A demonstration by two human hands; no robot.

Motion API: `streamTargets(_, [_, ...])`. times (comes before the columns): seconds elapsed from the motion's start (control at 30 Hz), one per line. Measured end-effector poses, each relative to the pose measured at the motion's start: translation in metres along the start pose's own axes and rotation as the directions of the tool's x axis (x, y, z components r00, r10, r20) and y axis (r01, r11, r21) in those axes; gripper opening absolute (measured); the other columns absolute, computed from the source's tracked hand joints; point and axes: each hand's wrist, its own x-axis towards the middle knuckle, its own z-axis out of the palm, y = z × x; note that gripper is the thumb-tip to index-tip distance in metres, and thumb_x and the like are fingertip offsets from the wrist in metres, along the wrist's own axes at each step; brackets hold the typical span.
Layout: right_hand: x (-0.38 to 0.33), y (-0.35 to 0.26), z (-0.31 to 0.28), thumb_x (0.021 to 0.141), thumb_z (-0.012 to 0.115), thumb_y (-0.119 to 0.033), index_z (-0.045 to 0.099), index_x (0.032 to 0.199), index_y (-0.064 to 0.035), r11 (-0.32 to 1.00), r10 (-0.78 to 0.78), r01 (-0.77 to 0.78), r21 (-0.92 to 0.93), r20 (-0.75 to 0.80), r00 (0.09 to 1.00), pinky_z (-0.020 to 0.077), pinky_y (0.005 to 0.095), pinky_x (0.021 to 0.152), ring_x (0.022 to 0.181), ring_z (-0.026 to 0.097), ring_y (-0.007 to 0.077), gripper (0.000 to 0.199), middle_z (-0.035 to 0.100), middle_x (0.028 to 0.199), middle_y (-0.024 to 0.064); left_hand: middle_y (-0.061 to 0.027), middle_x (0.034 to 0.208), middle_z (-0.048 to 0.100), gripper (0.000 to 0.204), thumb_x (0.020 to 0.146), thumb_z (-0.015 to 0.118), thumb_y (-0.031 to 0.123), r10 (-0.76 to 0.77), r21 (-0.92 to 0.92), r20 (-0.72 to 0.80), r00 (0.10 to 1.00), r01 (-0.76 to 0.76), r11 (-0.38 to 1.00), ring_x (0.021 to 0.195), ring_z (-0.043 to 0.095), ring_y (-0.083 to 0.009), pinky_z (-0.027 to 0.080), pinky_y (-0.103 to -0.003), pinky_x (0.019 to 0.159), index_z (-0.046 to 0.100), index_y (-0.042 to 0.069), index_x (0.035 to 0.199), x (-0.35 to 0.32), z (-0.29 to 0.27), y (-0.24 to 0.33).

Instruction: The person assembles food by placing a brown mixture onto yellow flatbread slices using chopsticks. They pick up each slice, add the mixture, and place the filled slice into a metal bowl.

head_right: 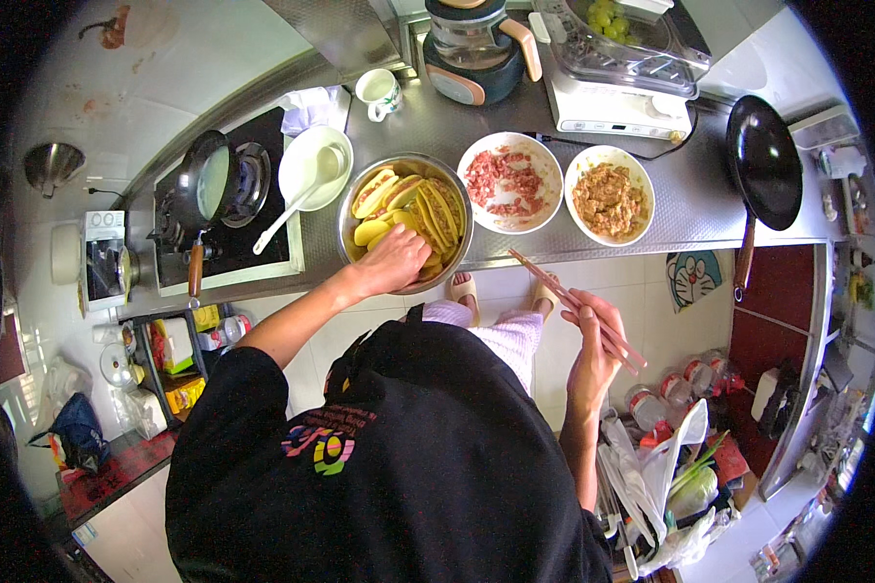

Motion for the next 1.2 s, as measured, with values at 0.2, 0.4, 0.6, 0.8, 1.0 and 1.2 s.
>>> streamTargets(0.2, [0.004, 0.000, -0.004, 0.101, 0.054, -0.011, 0.064, 0.112, 0.0063, 1.000, 0.011, -0.011, -0.018, -0.009, 1.000, 0.0575, 0.0314, 0.082, 0.101, 0.068, 0.0248, 0.022, 0.067, 0.113, 0.0191, -0.0118, 0.083, 0.063, 0.015, 0.077, 0.067, 0.014, -0.080, -0.306, 0.010, 0.997, 0.079, 0.949, 0.083, 0.063, -0.0279, 0.046, -0.041, 0.080, 0.060, 0.003, 0.084, -0.016, -0.013, -0.016])
streamTargets(0.4, [0.009, 0.006, -0.007, 0.102, 0.054, -0.012, 0.063, 0.112, 0.0060, 1.000, 0.022, -0.022, -0.016, -0.027, 0.999, 0.0574, 0.0315, 0.082, 0.101, 0.068, 0.0249, 0.023, 0.067, 0.112, 0.0193, -0.0036, 0.095, 0.064, 0.027, 0.087, 0.063, 0.016, -0.409, -0.934, 0.239, 0.881, 0.324, 0.153, 0.088, 0.061, -0.0132, 0.050, -0.027, 0.079, 0.062, 0.000, 0.109, -0.055, -0.043, -0.047])
streamTargets(0.6, [0.020, 0.006, -0.008, 0.101, 0.055, -0.010, 0.064, 0.110, 0.0058, 1.000, -0.011, 0.011, -0.008, -0.046, 0.999, 0.0573, 0.0319, 0.082, 0.100, 0.068, 0.0242, 0.021, 0.068, 0.110, 0.0178, -0.0269, 0.122, 0.063, 0.057, 0.084, 0.050, 0.023, -0.333, -0.705, 0.193, 0.923, -0.105, -0.701, 0.116, 0.061, -0.0384, 0.044, -0.052, 0.109, 0.049, -0.011, 0.131, -0.051, -0.048, -0.044])
streamTargets(0.8, [0.024, 0.002, -0.013, 0.101, 0.054, -0.010, 0.064, 0.111, 0.0061, 0.999, -0.047, 0.046, -0.019, -0.076, 0.996, 0.0574, 0.0325, 0.082, 0.098, 0.068, 0.0234, 0.021, 0.068, 0.110, 0.0174, -0.0213, 0.115, 0.064, 0.046, 0.091, 0.052, 0.020, -0.522, -0.921, 0.263, 0.811, 0.051, -0.385, 0.112, 0.062, -0.0330, 0.048, -0.046, 0.102, 0.053, -0.006, 0.128, -0.053, -0.048, -0.040])
streamTargets(1.0, [0.021, 0.005, -0.012, 0.101, 0.054, -0.008, 0.065, 0.110, 0.0058, 0.999, -0.029, 0.025, -0.049, -0.088, 0.996, 0.0575, 0.0317, 0.081, 0.097, 0.068, 0.0226, 0.020, 0.068, 0.109, 0.0165, -0.0111, 0.119, 0.062, 0.039, 0.083, 0.062, 0.007, -0.245, -0.799, 0.148, 0.958, 0.262, 0.541, 0.113, 0.060, -0.0242, 0.046, -0.036, 0.099, 0.058, 0.003, 0.122, -0.051, -0.058, -0.031])
streamTargets(1.2, [0.018, 0.007, -0.006, 0.101, 0.056, -0.010, 0.064, 0.112, 0.0052, 0.999, -0.018, 0.015, -0.050, -0.059, 0.998, 0.0577, 0.0292, 0.080, 0.098, 0.068, 0.0219, 0.020, 0.067, 0.111, 0.0168, -0.0140, 0.115, 0.057, 0.046, 0.079, 0.073, 0.026, -0.281, -0.149, 0.235, 0.931, 0.320, 0.936, 0.119, 0.049, -0.0307, 0.038, -0.045, 0.099, 0.060, 0.001, 0.115, -0.047, -0.056, -0.014])
